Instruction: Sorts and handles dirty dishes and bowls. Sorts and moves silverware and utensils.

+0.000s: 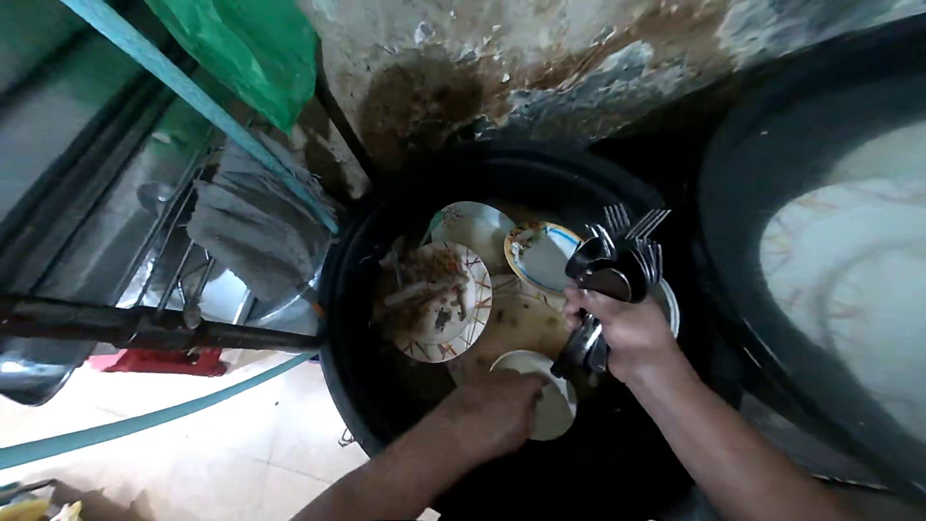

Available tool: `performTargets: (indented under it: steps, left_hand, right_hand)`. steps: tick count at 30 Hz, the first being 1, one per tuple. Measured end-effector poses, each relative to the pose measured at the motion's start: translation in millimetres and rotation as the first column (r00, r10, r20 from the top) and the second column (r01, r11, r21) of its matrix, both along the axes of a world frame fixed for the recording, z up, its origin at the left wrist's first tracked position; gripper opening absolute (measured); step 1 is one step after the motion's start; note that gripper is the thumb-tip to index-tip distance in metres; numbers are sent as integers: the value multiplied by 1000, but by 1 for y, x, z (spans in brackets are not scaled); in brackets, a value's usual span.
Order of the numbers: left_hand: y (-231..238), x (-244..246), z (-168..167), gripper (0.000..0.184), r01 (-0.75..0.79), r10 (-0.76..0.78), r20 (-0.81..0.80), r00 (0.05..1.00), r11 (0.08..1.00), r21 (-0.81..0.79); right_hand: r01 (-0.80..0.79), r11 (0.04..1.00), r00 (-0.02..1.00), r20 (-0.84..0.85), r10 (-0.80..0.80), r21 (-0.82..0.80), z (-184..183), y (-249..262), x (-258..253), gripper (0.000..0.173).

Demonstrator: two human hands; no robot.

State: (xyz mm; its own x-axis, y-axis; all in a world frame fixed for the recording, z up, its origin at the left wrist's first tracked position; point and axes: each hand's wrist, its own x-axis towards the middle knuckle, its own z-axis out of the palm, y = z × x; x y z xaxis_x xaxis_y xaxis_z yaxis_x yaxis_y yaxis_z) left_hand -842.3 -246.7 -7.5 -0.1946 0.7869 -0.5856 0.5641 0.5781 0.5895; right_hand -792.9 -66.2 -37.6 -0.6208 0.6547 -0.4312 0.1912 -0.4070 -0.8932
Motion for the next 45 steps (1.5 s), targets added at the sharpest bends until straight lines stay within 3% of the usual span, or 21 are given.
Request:
performTargets:
  steps: [2,5,9,11,14,18,21,24,27,32,35,37,41,45]
  left_hand:
    - [2,1,6,47,-5,5,-18,1000,1000,-4]
    - [-2,-37,27,35,-265,265,-2,964,964,10]
    - [-15,-128,13,35,-612,586,-275,762,790,-14]
    - [-21,-161,-8,37,-688,575,-477,665,720,-91]
    - [-24,-176,-34,45,-749,604,-479,637,631,-200]
    - [-25,-180,-45,46,-716,619,-413,668,685,-131]
    - [-32,-185,-35,37,-746,682,-367,633,664,-52]
    - [-33,-187,-28,36,-728,622,-446,644,678,-104]
    - [-25,-178,-31,45,-661,476,-513,714,700,-270]
    - [-21,-168,-60,82,-698,533,-520,668,691,-189]
    - [-25,-174,-58,59,-668,536,-449,715,713,-212]
    - [-28,-176,-42,41,-697,604,-389,696,699,-162]
    - [-33,-172,-5,37,-752,751,-345,563,639,163]
    - [-41,-161,0,20,-623,636,-377,673,763,173]
  right_hand:
    - [12,1000,1000,14,-12,1,3,-1,0,6]
    - [6,1000,999,38,-5,-5,5,-3,0,6]
    - [-48,998,999,-4,48,-35,5,-4,1,7]
    - [-85,996,996,-3,85,-6,3,-4,2,8]
    - [-119,992,993,-6,119,42,0,-2,3,8]
    - [-104,994,994,-13,105,22,-2,-2,1,6]
    - [-79,997,997,7,79,-13,-2,-1,0,6]
    - [-85,996,996,8,85,-24,-1,-2,-1,6]
    - [-95,995,995,11,96,-32,0,-2,-2,10]
    - [-107,993,994,10,108,-40,-4,-1,-1,6]
    - [-112,993,993,16,113,-39,-4,-1,-1,7]
    - [-106,993,994,3,107,-42,-4,-1,-1,5]
    - [-99,993,995,-8,99,-61,-1,0,-2,5]
    - [-90,993,996,5,91,-74,0,-1,-4,5]
